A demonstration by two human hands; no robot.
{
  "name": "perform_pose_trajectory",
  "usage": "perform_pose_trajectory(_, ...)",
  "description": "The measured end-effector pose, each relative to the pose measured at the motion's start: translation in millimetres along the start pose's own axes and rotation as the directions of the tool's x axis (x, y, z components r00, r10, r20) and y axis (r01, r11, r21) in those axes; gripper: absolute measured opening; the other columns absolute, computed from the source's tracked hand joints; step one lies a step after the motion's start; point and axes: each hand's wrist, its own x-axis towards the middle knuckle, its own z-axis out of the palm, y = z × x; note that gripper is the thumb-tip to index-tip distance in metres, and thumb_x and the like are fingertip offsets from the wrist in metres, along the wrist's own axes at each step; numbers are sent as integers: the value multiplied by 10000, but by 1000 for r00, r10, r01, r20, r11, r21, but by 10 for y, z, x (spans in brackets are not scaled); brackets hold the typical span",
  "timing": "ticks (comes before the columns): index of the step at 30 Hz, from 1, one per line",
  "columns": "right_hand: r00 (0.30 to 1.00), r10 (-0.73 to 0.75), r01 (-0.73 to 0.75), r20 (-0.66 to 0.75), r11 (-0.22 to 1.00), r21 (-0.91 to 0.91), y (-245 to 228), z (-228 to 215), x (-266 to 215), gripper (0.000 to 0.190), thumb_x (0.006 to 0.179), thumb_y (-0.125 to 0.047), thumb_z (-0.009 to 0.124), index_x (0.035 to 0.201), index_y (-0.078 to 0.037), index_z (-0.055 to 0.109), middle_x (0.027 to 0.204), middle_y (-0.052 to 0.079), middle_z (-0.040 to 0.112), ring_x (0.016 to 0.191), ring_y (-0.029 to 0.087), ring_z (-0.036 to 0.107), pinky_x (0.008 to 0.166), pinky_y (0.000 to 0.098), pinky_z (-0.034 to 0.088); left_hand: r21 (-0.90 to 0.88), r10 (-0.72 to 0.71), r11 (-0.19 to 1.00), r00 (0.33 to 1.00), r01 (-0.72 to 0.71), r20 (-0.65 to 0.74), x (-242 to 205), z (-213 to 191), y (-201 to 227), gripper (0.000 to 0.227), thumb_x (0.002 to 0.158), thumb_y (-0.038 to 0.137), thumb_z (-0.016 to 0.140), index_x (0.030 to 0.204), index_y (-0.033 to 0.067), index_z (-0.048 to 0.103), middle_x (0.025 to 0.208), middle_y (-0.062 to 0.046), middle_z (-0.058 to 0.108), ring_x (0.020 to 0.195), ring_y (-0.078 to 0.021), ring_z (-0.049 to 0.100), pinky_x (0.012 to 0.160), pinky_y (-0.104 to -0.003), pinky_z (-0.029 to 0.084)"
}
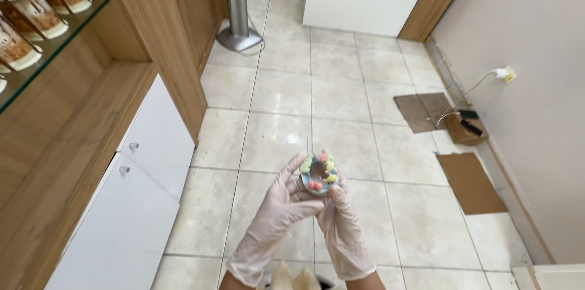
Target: The recorder sorts and displays small decorative wax flowers on a shelf and workbench in a studio.
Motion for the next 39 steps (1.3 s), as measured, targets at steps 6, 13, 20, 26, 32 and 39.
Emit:
perform_pose_trajectory(6, 999, 18, -18, 28, 1000, 7, 46, -40, 417, 840, 922, -183, 789, 1588, -7, 309, 1417, 170, 572, 1202, 245, 648, 1011, 375, 563, 42, 89, 995, 996, -88, -6, 452, -219, 66, 1103, 702, -92, 840, 1627, 112, 274, 1116, -119, 718, 986, -145, 706, 905, -298, 613)
perform_pose_trajectory(13, 999, 41, -41, 30, 999, 8, -169, -161, 1256, 836, 945, -235, 726, 1620, -64, 263, 1491, 145, 494, 1301, 269, 574, 1094, 411, 492, 140, 175, 977, 981, -161, -88, 1390, -355, -30, 1051, 708, -107, 842, 1604, 141, 352, 1085, -85, 709, 957, -132, 695, 883, -282, 609)
perform_pose_trajectory(20, 991, 95, -115, 94, 965, 235, -545, -603, 2598, 734, 1047, -401, 572, 1598, -12, 282, 1470, 222, 509, 1302, 379, 562, 1101, 519, 467, 570, 265, 807, 958, -158, -110, 2678, -198, 252, 969, 758, -15, 856, 1595, 166, 405, 1080, -82, 753, 912, -127, 726, 869, -269, 623)
perform_pose_trajectory(26, 979, 162, -185, 121, 959, 216, -1046, -1016, 3528, 677, 1067, -471, 449, 1543, -10, 308, 1419, 257, 529, 1268, 434, 572, 1075, 585, 475, 696, 237, 711, 966, -101, -102, 3690, 219, 534, 977, 717, 126, 886, 1549, 211, 381, 1149, -62, 778, 945, -139, 776, 871, -267, 636)
perform_pose_trajectory(32, 985, 171, -169, 23, 936, 308, -1189, -1389, 4105, 661, 1103, -451, 399, 1568, 12, 321, 1420, 285, 529, 1280, 421, 576, 1089, 592, 466, 747, 400, 597, 916, -291, 37, 4371, 122, 434, 895, 748, 142, 899, 1502, 147, 417, 1306, -85, 709, 1100, -203, 753, 914, -304, 617)
perform_pose_trajectory(39, 988, 155, -155, 21, 961, 228, -1144, -1742, 4926, 627, 1094, -431, 390, 1554, -8, 335, 1417, 277, 527, 1264, 438, 572, 1085, 604, 452, 734, 256, 664, 966, -139, -49, 5285, -238, 492, 959, 732, 227, 897, 1545, 169, 392, 1190, -80, 757, 1032, -175, 764, 886, -298, 618)
